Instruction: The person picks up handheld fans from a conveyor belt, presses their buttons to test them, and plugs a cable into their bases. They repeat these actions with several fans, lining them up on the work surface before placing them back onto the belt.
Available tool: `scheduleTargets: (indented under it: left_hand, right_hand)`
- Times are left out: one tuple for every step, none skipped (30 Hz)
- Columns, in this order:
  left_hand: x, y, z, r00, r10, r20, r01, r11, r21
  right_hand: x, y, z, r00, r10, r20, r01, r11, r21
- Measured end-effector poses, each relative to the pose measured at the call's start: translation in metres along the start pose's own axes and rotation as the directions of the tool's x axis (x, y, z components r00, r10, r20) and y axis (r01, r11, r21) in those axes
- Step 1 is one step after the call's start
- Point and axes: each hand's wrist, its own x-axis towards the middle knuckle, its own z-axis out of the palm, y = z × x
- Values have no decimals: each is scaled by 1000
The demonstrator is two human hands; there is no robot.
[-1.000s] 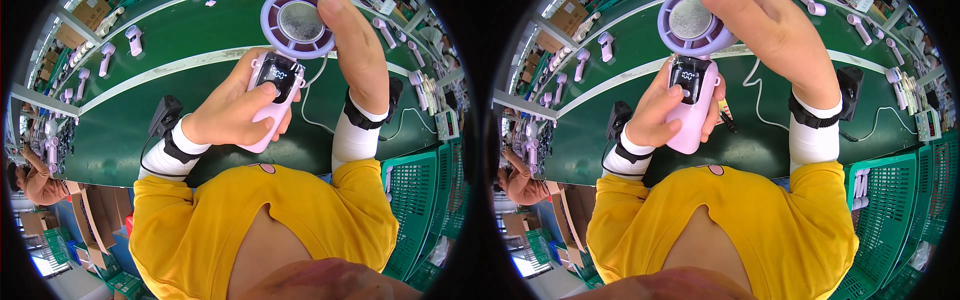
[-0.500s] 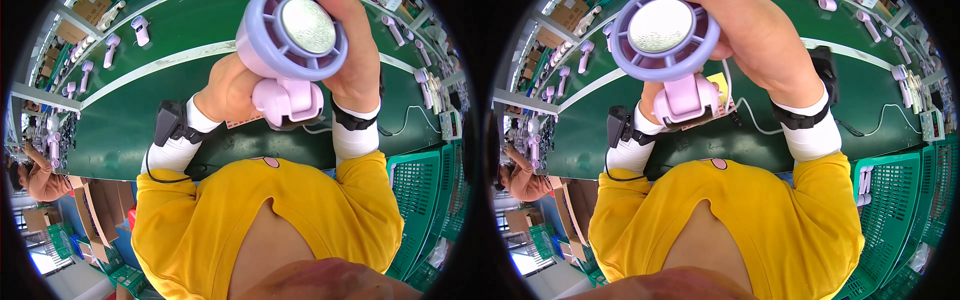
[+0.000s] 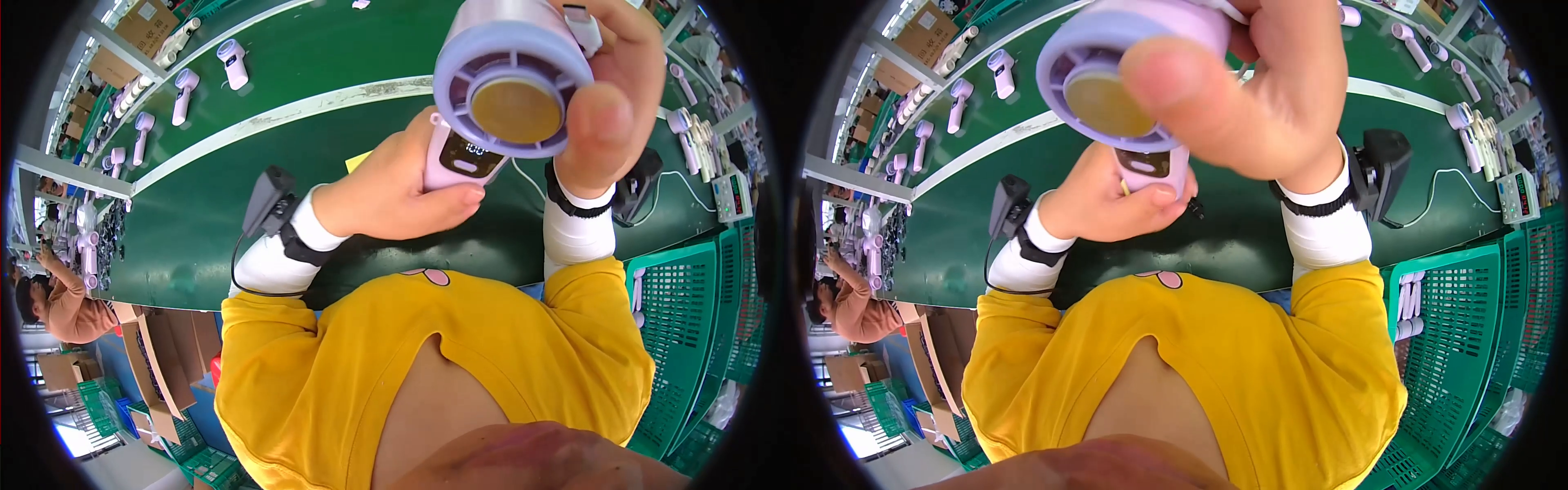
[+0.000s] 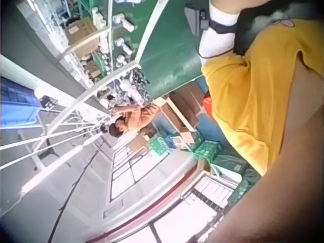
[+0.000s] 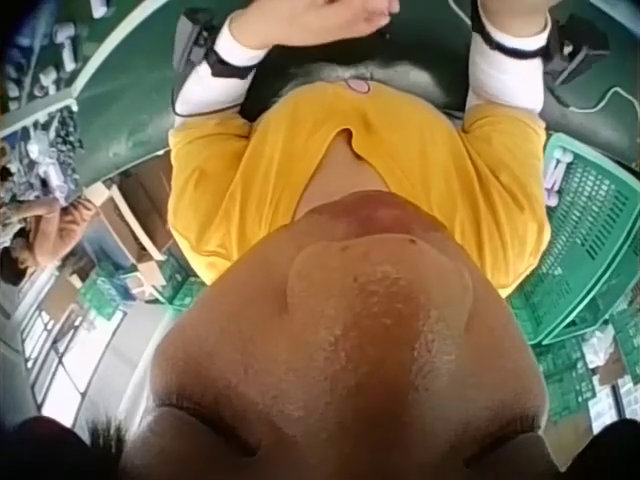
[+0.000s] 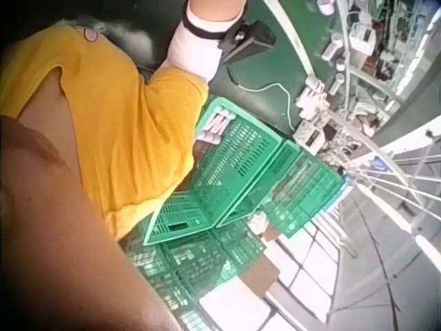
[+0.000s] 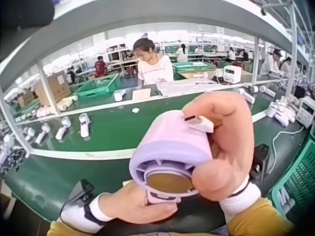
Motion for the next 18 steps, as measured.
scheduleTargets:
  left_hand:
    - [0,9,-6,984,-144,109,167,953,-252]
    - [1,18,-12,936,-249,247,340,819,-463]
    - [0,24,-18,937,-248,245,337,824,-456]
    - [-2,28,-24,939,-212,270,341,669,-661]
    - [-4,32,-31,943,-173,284,332,466,-820]
    - [-6,36,-38,949,-134,285,310,230,-923]
    - [-6,39,-48,949,-141,282,309,241,-920]
    - [-4,41,-59,980,-60,190,199,247,-949]
    - [-2,44,-65,995,23,97,88,241,-966]
    - [-4,52,-65,995,18,97,89,250,-964]
    - [-11,65,-61,972,-58,-227,-170,489,-856]
    - [-18,73,-57,843,-40,-536,-358,703,-615]
    - [-22,74,-50,843,-37,-537,-357,708,-609]
    - [-26,69,-39,727,230,-646,-544,768,-338]
    - [-29,66,-32,566,495,-659,-685,728,-41]
    - [-32,68,-32,567,501,-653,-686,727,-38]
    - [-32,80,-31,550,503,-667,-641,766,48]
    - [-32,91,-30,532,507,-679,-591,796,131]
  right_hand:
    - [1,1,0,1000,-5,-9,5,1000,-15]
    - [3,0,0,1000,-13,-17,12,1000,-29]
    - [5,-1,1,999,-19,-25,18,999,-42]
    - [6,0,2,999,-24,-35,22,998,-54]
    - [6,-1,2,999,-29,-36,27,999,-47]
    - [7,-2,0,1000,13,14,-12,992,-123]
    - [8,-3,-4,996,57,62,-44,980,-196]
    - [11,-4,-5,989,104,108,-72,961,-269]
    - [12,-9,-6,989,101,110,-69,963,-259]
    - [14,-16,-6,972,189,140,-141,944,-298]
    - [15,-22,-6,946,277,166,-209,918,-338]
    - [16,-23,-5,912,363,191,-271,883,-383]
    - [15,-16,-3,913,358,195,-267,887,-377]
    - [12,-1,-2,951,252,181,-160,898,-410]
    - [9,16,0,976,141,166,-54,894,-445]
    - [8,27,2,988,27,153,51,874,-482]
    - [10,27,2,988,21,155,56,878,-476]
    - [12,25,3,985,22,168,61,877,-477]
